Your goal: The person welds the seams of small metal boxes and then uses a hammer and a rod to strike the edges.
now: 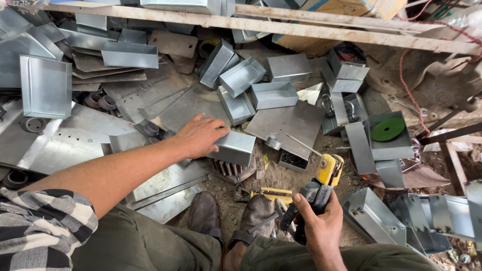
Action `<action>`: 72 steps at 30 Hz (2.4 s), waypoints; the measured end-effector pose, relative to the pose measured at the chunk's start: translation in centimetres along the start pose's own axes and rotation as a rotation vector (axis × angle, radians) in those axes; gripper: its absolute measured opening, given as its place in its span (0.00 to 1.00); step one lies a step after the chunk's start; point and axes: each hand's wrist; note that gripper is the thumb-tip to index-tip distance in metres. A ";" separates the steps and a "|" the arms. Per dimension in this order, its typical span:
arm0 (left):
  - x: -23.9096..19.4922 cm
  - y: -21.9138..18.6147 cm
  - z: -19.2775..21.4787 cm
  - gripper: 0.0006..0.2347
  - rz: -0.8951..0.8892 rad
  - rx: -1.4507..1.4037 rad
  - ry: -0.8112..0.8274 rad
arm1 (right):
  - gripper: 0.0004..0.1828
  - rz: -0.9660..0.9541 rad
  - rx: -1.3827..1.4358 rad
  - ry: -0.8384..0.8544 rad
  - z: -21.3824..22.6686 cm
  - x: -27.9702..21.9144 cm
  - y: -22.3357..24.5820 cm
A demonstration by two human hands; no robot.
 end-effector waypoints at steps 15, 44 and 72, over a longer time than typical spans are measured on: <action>0.8 0.9 -1.3 0.27 0.006 -0.148 -0.094 | 0.21 0.079 -0.031 0.068 -2.1 0.6 -2.4; 0.3 0.5 -0.1 0.29 0.028 -0.001 -0.016 | 0.33 0.157 -0.974 0.062 16.9 7.7 7.6; 0.4 0.1 -0.8 0.28 0.035 0.043 -0.030 | 0.20 -0.323 -0.262 -0.406 34.6 -4.2 -15.0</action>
Point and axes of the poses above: each hand's wrist, its own x-axis towards the middle knuckle, its own z-axis out of the back of the hand, y = z × x, and after that the axes turned 1 degree about x, right-handed
